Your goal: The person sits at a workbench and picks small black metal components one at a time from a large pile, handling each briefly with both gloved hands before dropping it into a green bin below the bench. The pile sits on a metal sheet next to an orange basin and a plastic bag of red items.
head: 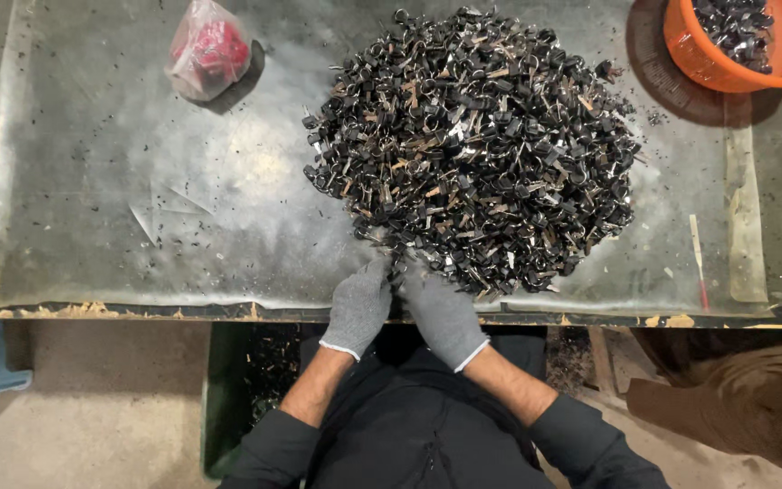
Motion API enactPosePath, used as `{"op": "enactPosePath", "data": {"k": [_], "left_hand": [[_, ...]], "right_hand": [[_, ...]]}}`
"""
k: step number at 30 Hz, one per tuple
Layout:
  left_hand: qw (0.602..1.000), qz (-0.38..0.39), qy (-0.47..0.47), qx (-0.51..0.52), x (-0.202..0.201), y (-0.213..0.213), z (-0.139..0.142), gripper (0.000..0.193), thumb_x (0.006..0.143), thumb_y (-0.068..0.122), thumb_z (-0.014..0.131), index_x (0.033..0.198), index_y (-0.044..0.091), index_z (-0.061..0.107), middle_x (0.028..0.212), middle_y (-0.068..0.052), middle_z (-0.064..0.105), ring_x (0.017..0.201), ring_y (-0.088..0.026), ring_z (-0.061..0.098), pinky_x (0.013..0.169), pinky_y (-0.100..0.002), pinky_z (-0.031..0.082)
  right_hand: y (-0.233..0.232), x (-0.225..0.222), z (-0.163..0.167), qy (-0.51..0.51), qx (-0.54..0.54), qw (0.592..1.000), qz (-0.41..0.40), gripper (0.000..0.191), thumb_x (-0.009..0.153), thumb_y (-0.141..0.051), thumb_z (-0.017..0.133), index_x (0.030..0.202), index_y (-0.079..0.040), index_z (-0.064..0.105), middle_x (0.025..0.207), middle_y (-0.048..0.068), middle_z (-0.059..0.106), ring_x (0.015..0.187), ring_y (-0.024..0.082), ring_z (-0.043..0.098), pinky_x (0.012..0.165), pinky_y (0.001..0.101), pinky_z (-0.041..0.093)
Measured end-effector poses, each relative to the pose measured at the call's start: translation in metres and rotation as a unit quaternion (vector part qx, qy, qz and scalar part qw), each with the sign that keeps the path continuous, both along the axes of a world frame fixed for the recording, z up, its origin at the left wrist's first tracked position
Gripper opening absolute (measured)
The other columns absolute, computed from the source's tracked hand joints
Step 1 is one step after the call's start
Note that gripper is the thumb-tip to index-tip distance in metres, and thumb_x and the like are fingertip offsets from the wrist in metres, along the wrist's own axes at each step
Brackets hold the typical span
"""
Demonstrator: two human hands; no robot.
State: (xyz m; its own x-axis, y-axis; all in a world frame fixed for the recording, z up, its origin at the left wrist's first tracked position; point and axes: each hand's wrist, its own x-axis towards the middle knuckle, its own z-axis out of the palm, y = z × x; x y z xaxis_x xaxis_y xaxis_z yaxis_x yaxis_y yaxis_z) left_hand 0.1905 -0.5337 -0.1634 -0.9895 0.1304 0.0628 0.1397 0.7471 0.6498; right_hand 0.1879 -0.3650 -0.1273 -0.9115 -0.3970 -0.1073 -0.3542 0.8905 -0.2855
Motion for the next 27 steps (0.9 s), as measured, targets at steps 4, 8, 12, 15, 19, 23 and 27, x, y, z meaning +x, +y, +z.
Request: {"op": "enactPosePath", "data": {"k": [4, 8, 12, 15, 19, 23, 27], "left_hand": [[0.999, -0.032, 0.031, 0.024, 0.001, 0.001, -0.008, 0.034, 0.08, 0.001, 0.06, 0.112, 0.007, 0.07, 0.104, -0.017, 0.073, 0.091, -0.039, 0.07, 0.079, -0.049, 0.057], [0.996, -0.065, 0.059, 0.017, -0.003, 0.001, -0.009, 0.033, 0.085, 0.0, 0.06, 0.116, 0.006, 0.068, 0.107, -0.017, 0.072, 0.096, -0.038, 0.071, 0.083, -0.048, 0.057], [0.998, -0.04, 0.035, 0.037, 0.0, -0.004, 0.004, 0.036, 0.084, 0.001, 0.062, 0.12, 0.004, 0.067, 0.105, -0.016, 0.072, 0.093, -0.038, 0.071, 0.079, -0.048, 0.057], [0.998, 0.019, 0.033, 0.049, 0.002, -0.005, 0.011, 0.043, 0.079, 0.01, 0.069, 0.122, 0.002, 0.065, 0.097, -0.015, 0.072, 0.084, -0.038, 0.07, 0.07, -0.049, 0.056], [0.997, 0.023, 0.05, -0.056, 0.01, 0.0, 0.011, 0.016, 0.085, 0.014, 0.07, 0.1, 0.011, 0.07, 0.087, -0.011, 0.069, 0.076, -0.034, 0.07, 0.066, -0.048, 0.056], [0.993, 0.032, -0.02, -0.112, 0.011, 0.0, 0.012, 0.008, 0.092, 0.019, 0.069, 0.096, 0.012, 0.07, 0.086, -0.011, 0.068, 0.076, -0.034, 0.07, 0.065, -0.049, 0.055], [0.997, 0.038, 0.004, -0.072, 0.005, 0.0, 0.015, 0.017, 0.087, 0.018, 0.069, 0.104, 0.015, 0.073, 0.085, -0.015, 0.068, 0.076, -0.036, 0.07, 0.065, -0.051, 0.055]], "right_hand": [[-0.012, 0.009, -0.006, 0.044, 0.11, 0.993, -0.027, 0.037, 0.094, -0.023, 0.062, 0.122, 0.0, 0.057, 0.083, 0.014, 0.071, 0.065, 0.036, 0.073, 0.05, 0.0504, 0.059], [-0.018, -0.006, -0.016, -0.033, 0.104, 0.993, -0.045, 0.032, 0.094, -0.018, 0.061, 0.12, 0.0, 0.058, 0.09, 0.018, 0.073, 0.073, 0.038, 0.074, 0.062, 0.0546, 0.06], [0.002, -0.035, -0.01, -0.242, -0.141, 0.959, 0.048, 0.034, 0.096, -0.026, 0.064, 0.116, 0.001, 0.058, 0.094, 0.026, 0.073, 0.083, 0.046, 0.071, 0.074, 0.0553, 0.058], [0.011, -0.03, -0.01, -0.193, -0.247, 0.947, -0.072, 0.035, 0.1, -0.029, 0.058, 0.122, -0.003, 0.055, 0.094, 0.025, 0.072, 0.087, 0.046, 0.071, 0.073, 0.0535, 0.057], [-0.002, -0.007, -0.006, -0.136, -0.165, 0.971, -0.11, 0.047, 0.096, -0.027, 0.058, 0.136, -0.006, 0.047, 0.098, 0.025, 0.071, 0.087, 0.046, 0.071, 0.073, 0.0546, 0.056], [-0.005, 0.002, 0.002, -0.084, -0.135, 0.986, -0.058, 0.049, 0.094, -0.023, 0.06, 0.139, -0.008, 0.048, 0.11, 0.024, 0.071, 0.085, 0.044, 0.071, 0.069, 0.0554, 0.056], [0.002, 0.003, 0.004, -0.125, -0.061, 0.988, -0.07, 0.052, 0.099, -0.027, 0.059, 0.145, -0.008, 0.045, 0.106, 0.018, 0.071, 0.083, 0.038, 0.073, 0.069, 0.0523, 0.057]]}}
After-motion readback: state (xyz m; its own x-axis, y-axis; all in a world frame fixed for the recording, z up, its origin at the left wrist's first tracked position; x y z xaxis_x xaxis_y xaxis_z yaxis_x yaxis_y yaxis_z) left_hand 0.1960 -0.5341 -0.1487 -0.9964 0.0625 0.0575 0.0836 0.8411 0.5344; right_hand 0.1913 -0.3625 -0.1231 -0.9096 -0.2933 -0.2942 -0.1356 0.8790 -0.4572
